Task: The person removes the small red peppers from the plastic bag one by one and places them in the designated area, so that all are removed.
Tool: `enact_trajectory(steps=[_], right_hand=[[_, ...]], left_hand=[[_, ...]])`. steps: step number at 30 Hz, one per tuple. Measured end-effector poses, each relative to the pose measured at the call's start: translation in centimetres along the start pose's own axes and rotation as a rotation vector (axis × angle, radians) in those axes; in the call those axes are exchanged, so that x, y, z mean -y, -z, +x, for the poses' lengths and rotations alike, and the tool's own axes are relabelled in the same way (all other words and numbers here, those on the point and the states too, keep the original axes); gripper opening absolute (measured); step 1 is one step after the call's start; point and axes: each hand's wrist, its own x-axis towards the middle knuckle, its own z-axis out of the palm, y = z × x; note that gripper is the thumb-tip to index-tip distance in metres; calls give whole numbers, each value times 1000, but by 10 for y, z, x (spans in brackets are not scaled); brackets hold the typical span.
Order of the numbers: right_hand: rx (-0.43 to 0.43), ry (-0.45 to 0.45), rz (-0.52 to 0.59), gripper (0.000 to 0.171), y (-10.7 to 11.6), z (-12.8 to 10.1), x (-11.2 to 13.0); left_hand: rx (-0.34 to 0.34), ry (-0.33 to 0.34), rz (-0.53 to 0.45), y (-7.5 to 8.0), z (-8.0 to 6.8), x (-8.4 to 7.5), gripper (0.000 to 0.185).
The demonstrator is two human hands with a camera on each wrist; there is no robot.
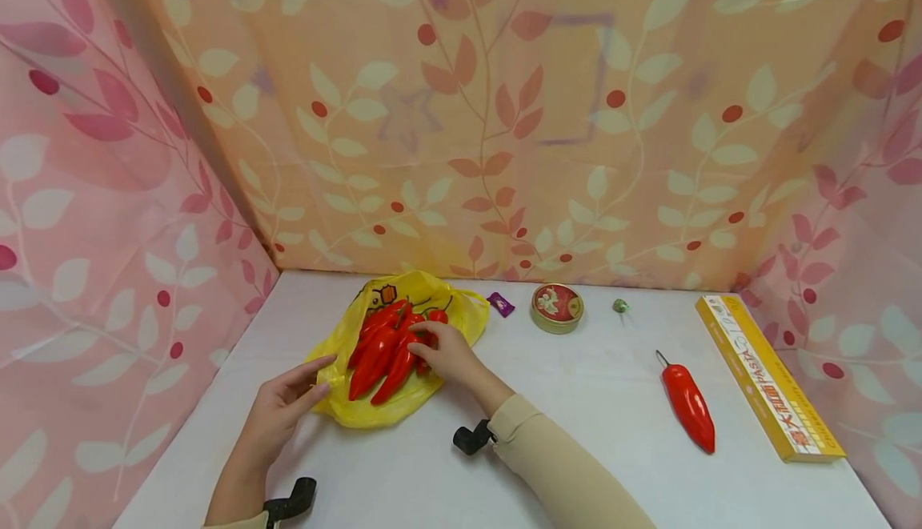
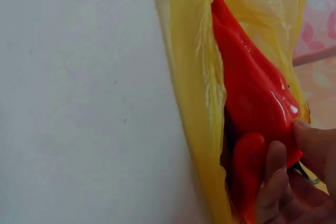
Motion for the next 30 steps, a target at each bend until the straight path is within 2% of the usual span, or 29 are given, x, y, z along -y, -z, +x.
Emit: enact_trajectory(steps=[7,14,22,30], right_hand=[[-53,57,-4,35,6,-6,9],[-49,71,170,33,22,-18,18],[-25,110,262,33,35,-31,17],[-81,44,180,45,50,-43,21]], left_hand=[[2,4,2,2,0,2,46],[-17,24,19,1,1,2,47],[-18,31,19,1,0,1,47],[-15,37,11,1,0,0,48]])
